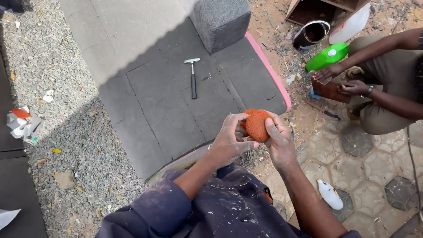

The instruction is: The person pours liquid from a green container onto an orange sponge and wipes a wooden board. Then, the person uses an electric sander to smooth the surface of the board.

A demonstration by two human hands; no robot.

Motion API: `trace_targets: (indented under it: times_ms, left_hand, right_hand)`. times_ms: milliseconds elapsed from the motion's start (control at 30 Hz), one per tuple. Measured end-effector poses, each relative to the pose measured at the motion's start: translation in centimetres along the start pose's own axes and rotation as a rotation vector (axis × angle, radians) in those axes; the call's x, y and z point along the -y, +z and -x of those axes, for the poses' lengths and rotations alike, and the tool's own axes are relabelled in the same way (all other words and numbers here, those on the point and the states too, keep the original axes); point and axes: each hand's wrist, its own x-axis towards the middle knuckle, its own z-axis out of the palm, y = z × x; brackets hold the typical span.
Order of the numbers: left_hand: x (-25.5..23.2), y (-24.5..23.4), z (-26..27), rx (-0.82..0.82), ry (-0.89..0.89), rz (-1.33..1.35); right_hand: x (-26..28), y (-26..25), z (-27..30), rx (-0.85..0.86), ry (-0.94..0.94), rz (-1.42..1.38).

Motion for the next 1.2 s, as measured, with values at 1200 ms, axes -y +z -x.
trace_targets:
  times_ms: [1200]
  left_hand:
    - [12.8,16.8,-60.0,-0.239,-0.371,0.189]
  right_hand:
    - [-7.4,-34.7,-59.6,-0.277,0.254,0.082]
